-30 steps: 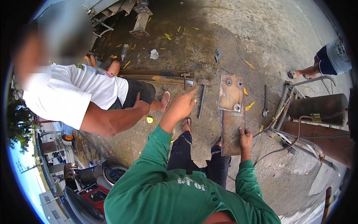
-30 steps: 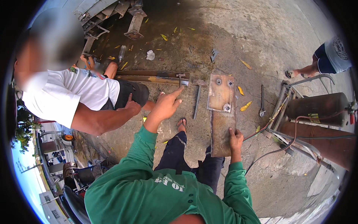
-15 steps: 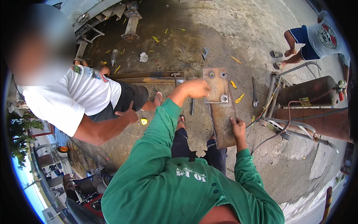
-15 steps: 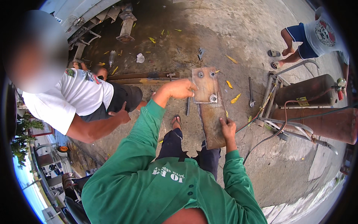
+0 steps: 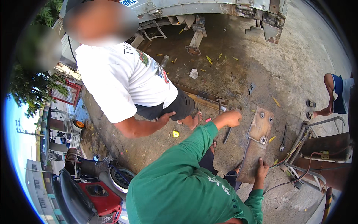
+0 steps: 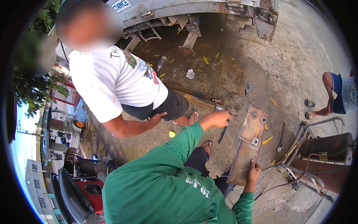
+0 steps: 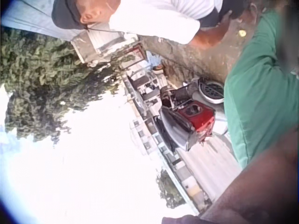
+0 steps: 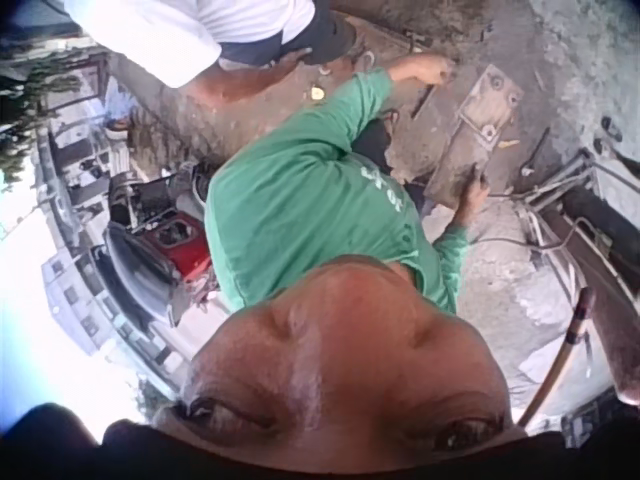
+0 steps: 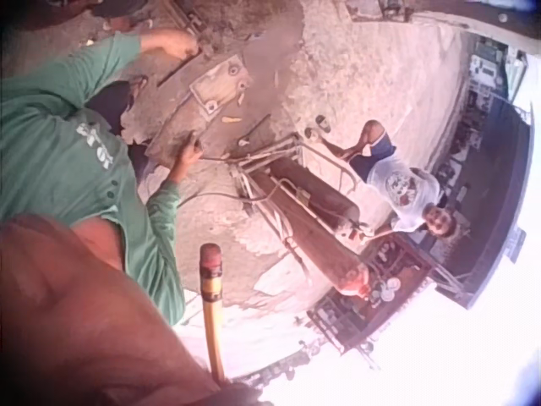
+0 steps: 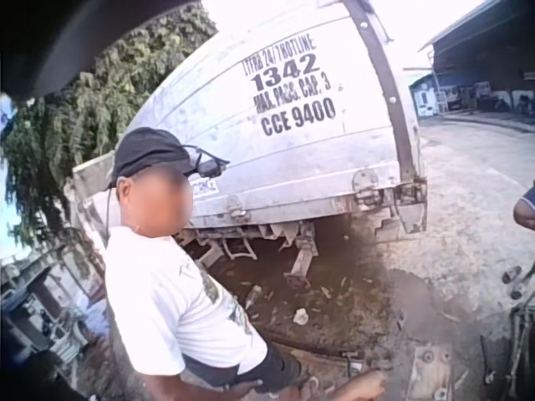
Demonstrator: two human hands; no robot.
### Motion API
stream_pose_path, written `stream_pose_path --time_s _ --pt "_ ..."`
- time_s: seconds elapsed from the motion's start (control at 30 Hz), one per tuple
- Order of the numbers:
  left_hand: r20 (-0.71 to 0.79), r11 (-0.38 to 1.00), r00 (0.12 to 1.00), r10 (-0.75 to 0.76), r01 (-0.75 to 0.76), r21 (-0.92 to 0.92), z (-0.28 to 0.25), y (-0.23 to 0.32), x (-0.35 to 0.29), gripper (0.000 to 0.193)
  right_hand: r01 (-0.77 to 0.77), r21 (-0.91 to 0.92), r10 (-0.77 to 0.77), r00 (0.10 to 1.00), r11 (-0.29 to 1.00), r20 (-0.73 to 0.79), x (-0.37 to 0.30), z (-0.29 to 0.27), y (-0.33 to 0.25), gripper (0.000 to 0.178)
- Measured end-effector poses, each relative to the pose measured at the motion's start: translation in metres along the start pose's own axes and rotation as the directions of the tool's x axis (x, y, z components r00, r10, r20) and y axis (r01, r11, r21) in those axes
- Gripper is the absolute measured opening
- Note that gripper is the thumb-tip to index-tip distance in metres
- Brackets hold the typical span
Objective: The person uses a welding torch to heat and weld a metal plate on the ground, then picks up the plate and walks to a puddle to cool it. The person also handles a hammer and an angle grinder.
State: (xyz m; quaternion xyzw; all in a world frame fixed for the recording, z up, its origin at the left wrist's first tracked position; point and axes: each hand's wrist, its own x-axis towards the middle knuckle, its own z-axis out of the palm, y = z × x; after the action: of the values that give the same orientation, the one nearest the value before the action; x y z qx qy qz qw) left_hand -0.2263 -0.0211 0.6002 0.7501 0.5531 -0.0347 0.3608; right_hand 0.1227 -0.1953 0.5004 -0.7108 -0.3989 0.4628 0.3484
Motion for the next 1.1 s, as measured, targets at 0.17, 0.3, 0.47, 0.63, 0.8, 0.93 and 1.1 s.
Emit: stream_pose_path --time_s 0.17,0.3,0.47,0.63,0.8,0.93,1.1 --pt "0.184 0.973 0.956 -0.230 0.228 0.035 0.066 -0.112 -0.066 0.041 -0.081 0.189 0.090 0.995 0.979 -0.038 -0.034 -0.008 0.033 0.036" --pt "0.407 0.952 0.872 -0.272 0.181 0.247 0.165 -0.236 -0.168 0.035 -0.125 0.381 0.137 0.991 0.916 -0.003 -0.066 -0.021 0.066 0.042" --pt "0.491 0.824 0.662 -0.566 0.461 0.330 0.239 -0.292 -0.274 0.013 -0.129 0.276 0.187 0.963 0.952 -0.194 -0.127 -0.067 0.107 0.045" --pt "0.538 0.973 0.812 -0.225 0.163 0.160 0.229 -0.245 -0.247 0.019 -0.136 0.356 0.267 0.897 0.925 -0.351 -0.203 -0.117 0.131 0.045" --pt "0.498 0.984 0.864 0.078 0.012 -0.175 0.261 -0.069 -0.211 0.026 -0.251 0.243 0.338 0.827 0.937 -0.450 -0.293 -0.182 0.206 0.046" --pt "0.603 0.997 0.796 0.059 -0.072 -0.003 0.305 -0.016 -0.156 0.030 -0.186 0.515 0.507 0.617 0.837 -0.601 -0.422 -0.205 0.301 0.044" --pt "0.499 0.939 0.862 -0.091 -0.092 0.331 0.352 0.063 -0.134 0.029 -0.042 0.730 0.698 0.335 0.682 -0.633 -0.531 -0.197 0.366 0.047"
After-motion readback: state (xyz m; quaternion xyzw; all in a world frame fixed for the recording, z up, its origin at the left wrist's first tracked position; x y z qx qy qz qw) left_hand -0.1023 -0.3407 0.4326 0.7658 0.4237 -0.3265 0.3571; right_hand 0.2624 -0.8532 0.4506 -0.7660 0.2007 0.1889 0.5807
